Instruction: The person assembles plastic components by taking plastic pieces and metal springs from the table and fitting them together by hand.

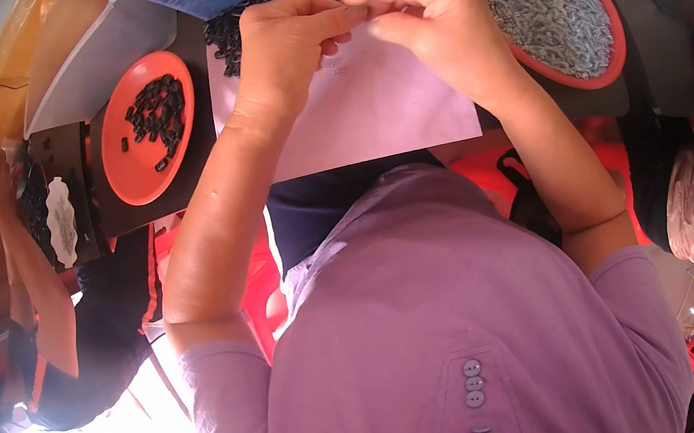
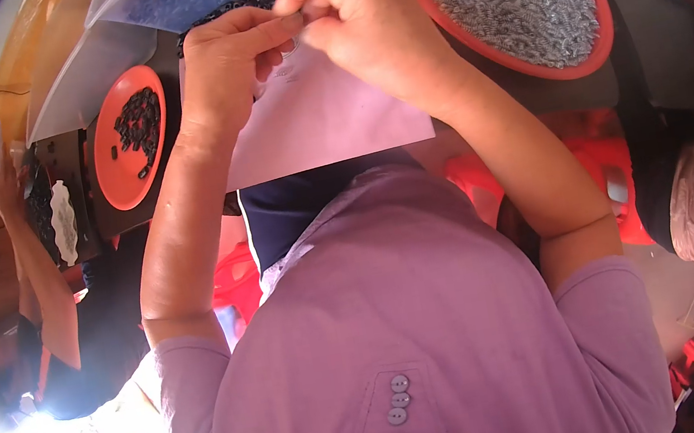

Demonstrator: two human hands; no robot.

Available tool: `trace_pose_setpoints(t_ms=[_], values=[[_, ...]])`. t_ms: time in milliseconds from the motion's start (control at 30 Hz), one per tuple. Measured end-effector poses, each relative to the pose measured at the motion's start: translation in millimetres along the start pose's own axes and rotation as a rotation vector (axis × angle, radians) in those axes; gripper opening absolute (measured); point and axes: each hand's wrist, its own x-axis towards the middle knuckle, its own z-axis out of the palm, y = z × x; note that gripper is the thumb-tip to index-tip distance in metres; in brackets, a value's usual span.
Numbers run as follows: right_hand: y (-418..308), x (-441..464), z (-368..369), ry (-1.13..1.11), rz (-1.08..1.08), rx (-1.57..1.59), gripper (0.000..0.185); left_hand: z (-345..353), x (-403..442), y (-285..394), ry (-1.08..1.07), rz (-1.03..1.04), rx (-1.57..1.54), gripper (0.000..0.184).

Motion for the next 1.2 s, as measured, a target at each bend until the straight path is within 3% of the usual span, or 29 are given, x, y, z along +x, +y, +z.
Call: trace_pose_setpoints(t_ms=[100,467,600,700,800,900,1000,1200], values=[[-6,0,8,-0.012,-0.093,0.004,0.02,-4,-9,-4,-0.034,-0.127,-0.433,0.017],[-18,-26,48,0.042,-0.31,-0.101,0.015,-16,-66,-35,-0.06,-0.167,-0.954,0.019],[-28,-21,50,-0.11,-0.147,-0.036,0.011,-20,-77,-24,0.153,-0.162,-0.843,0.02],[-11,15,41,-0.119,-0.272,-0.48,0.007,-25,-76,-32,0.283,-0.072,-0.672,0.02],[-1,46,43,-0.26,-0.248,-0.867,0.01,-27,-76,-36,0.267,-0.091,-0.672,0.019],[12,53,56,-0.381,-0.222,-1.015,0.008,-29,-80,-40,0.192,-0.075,-0.658,0.022],[11,55,60,-0.456,-0.235,-1.042,0.016,-31,-83,-44,0.187,-0.045,-0.635,0.022],[22,49,66,-0.368,-0.462,-1.109,0.017,-35,-84,-38,0.226,-0.052,-0.687,0.021]])
